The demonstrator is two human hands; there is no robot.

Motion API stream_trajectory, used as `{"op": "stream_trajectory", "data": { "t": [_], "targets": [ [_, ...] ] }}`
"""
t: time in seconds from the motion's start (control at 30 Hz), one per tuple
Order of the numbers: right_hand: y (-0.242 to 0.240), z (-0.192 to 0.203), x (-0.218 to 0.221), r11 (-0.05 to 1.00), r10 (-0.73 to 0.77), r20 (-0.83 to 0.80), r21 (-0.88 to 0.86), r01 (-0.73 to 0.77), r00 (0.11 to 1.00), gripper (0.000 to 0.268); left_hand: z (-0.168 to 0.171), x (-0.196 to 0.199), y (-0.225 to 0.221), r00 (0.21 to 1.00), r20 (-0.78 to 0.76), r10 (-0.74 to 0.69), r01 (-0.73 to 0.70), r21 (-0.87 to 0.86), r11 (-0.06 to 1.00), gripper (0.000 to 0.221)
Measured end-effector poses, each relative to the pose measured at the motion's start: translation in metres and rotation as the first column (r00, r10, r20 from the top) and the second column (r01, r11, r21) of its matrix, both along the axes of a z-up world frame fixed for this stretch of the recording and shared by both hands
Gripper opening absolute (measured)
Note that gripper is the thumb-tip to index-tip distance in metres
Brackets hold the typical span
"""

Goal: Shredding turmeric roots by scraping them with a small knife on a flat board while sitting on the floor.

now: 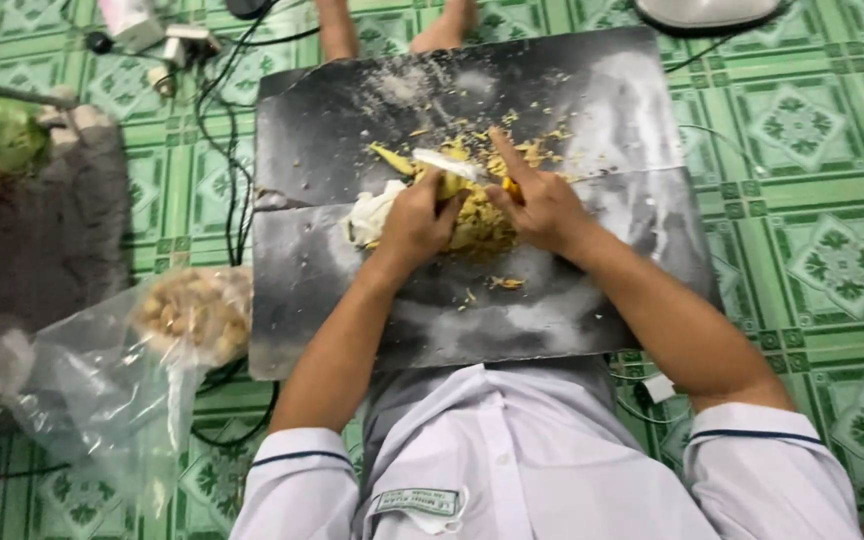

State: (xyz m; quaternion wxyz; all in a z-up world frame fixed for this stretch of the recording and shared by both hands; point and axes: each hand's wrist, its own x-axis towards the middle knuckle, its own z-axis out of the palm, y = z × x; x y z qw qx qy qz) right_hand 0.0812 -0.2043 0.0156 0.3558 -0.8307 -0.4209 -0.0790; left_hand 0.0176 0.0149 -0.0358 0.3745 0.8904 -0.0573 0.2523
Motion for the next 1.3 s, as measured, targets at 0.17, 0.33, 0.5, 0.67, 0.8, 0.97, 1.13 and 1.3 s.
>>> {"op": "stream_trajectory", "data": {
  "t": [0.17, 0.33, 0.5, 0.67, 0.8, 0.97, 1.13, 1.3],
  "targets": [
    [0.000, -0.012, 0.007, 0.999, 0.042, 0.090, -0.021, -0.040, 0.995, 0.073, 0.016, -0.003, 0.000, 0.981, -0.171, -0.092, 0.090, -0.019, 0.996, 0.065],
    [-0.001, -0.016, 0.014, 0.998, 0.063, 0.058, -0.013, -0.062, 0.996, 0.074, 0.013, -0.004, -0.001, 0.979, -0.156, -0.129, 0.120, -0.065, 0.991, 0.059],
    [-0.003, 0.001, 0.012, 0.998, 0.050, -0.038, 0.042, -0.048, 0.998, 0.073, 0.001, 0.001, -0.001, 0.992, -0.070, -0.106, 0.103, -0.054, 0.993, 0.056],
    [-0.006, -0.007, 0.013, 0.999, 0.033, 0.103, -0.006, -0.032, 0.994, 0.074, 0.015, -0.006, -0.004, 0.977, -0.209, -0.045, 0.051, 0.020, 0.999, 0.047],
    [0.000, -0.006, 0.006, 0.997, -0.019, 0.076, -0.068, 0.024, 0.997, 0.079, 0.026, -0.006, 0.001, 0.950, -0.304, -0.074, 0.066, -0.036, 0.997, 0.064],
    [-0.002, 0.000, 0.006, 0.999, 0.004, 0.011, -0.047, -0.003, 1.000, 0.077, 0.030, -0.006, -0.001, 0.904, -0.424, -0.059, 0.045, -0.044, 0.998, 0.061],
    [-0.001, 0.003, 0.000, 0.999, -0.024, 0.108, -0.035, 0.028, 0.994, 0.076, 0.023, -0.006, 0.002, 0.930, -0.344, -0.131, 0.097, -0.113, 0.989, 0.059],
    [-0.001, 0.003, 0.001, 1.000, 0.005, 0.032, 0.011, -0.005, 0.999, 0.074, 0.000, 0.006, 0.003, 0.955, 0.011, -0.296, 0.256, -0.534, 0.806, 0.023]
  ]
}}
